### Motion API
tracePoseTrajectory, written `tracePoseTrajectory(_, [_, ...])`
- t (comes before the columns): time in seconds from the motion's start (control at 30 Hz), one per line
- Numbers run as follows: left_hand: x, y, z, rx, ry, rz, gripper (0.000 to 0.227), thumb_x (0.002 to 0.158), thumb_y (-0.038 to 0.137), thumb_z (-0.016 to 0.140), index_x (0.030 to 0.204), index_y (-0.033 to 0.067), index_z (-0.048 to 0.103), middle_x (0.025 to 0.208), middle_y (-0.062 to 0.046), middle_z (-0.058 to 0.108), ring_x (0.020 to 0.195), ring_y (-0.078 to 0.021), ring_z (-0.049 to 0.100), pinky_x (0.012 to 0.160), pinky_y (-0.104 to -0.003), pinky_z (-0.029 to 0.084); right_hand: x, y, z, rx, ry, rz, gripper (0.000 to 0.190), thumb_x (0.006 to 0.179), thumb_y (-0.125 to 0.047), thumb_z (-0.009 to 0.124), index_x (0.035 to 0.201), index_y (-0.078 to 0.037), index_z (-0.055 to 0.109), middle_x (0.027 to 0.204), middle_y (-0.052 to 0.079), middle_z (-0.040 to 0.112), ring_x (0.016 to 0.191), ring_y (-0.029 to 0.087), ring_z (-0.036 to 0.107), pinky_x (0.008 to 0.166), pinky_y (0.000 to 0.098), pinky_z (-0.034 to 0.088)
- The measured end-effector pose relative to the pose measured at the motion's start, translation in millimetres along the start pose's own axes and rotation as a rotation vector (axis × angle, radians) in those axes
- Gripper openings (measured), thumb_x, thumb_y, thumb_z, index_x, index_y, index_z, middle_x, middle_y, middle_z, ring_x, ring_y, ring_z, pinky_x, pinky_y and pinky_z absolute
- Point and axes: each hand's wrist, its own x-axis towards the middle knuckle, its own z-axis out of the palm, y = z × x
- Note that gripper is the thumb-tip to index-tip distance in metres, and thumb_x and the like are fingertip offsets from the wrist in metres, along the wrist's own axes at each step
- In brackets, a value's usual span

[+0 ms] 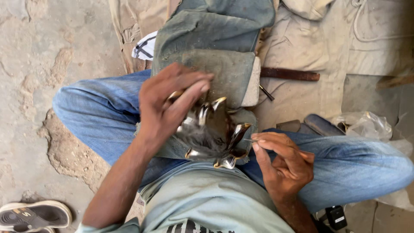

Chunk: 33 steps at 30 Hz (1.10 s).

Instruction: The person sits cross-legged on the floor and uses a small tool to rub and polish a shiny, multi-lobed metal object resting on a cloth pad. The person then uses a wooden mallet to tap the object repeatedly.

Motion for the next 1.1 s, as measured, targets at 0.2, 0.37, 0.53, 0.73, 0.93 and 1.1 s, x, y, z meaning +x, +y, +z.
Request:
tracePoseTrajectory(0.2, [-48,14,-11,0.087,0.274,-0.149,0.024,0.095,-0.004,0.08,0.117,0.0012,0.075,0.095,-0.008,0.069,0.081,-0.0119,0.06,0.072,-0.023,0.046,17,-18,24,0.0,-0.039,0.063,0.027,0.083,0.007,0.077,0.104,0.0,0.061,0.097,0.012,0.074,0.085,0.013,0.074,0.067,0.0187,0.054])
tracePoseTrajectory(0.37, [-60,8,-10,0.066,0.371,-0.101,0.023,0.1,-0.006,0.076,0.121,0.0004,0.073,0.093,-0.008,0.066,0.078,-0.0111,0.059,0.067,-0.022,0.045,24,-21,30,-0.12,-0.126,-0.117,0.024,0.085,0.01,0.081,0.101,-0.002,0.067,0.098,0.012,0.074,0.093,0.018,0.074,0.081,0.0278,0.057])
tracePoseTrajectory(0.53, [-72,4,-10,0.075,0.408,-0.098,0.023,0.1,-0.005,0.075,0.122,0.0008,0.073,0.09,-0.007,0.064,0.077,-0.0115,0.056,0.064,-0.022,0.043,17,-25,40,-0.055,-0.115,0.007,0.024,0.086,0.009,0.08,0.103,0.0,0.066,0.098,0.011,0.075,0.083,0.012,0.072,0.064,0.0183,0.05])
tracePoseTrajectory(0.73, [-74,6,-13,0.058,0.412,-0.072,0.025,0.1,-0.005,0.076,0.124,0.0013,0.073,0.09,-0.007,0.063,0.076,-0.0107,0.055,0.064,-0.022,0.043,20,-31,46,-0.156,-0.134,-0.113,0.023,0.084,0.01,0.082,0.101,0.0,0.07,0.094,0.012,0.075,0.084,0.014,0.072,0.056,0.0196,0.047])
tracePoseTrajectory(0.93, [-77,2,-11,0.023,0.425,-0.059,0.025,0.101,-0.005,0.075,0.125,0.0016,0.072,0.094,-0.008,0.065,0.078,-0.0105,0.057,0.064,-0.021,0.043,20,-28,46,-0.179,-0.145,-0.104,0.024,0.084,0.009,0.084,0.102,-0.001,0.072,0.094,0.011,0.075,0.082,0.012,0.07,0.051,0.0186,0.039])
tracePoseTrajectory(1.1, [-78,-1,-9,0.046,0.445,-0.065,0.025,0.101,-0.005,0.076,0.124,0.0019,0.073,0.091,-0.006,0.063,0.071,-0.0092,0.055,0.063,-0.021,0.042,20,-30,48,-0.205,-0.148,-0.097,0.023,0.085,0.01,0.083,0.103,0.0,0.072,0.091,0.01,0.075,0.077,0.012,0.069,0.057,0.0204,0.042])
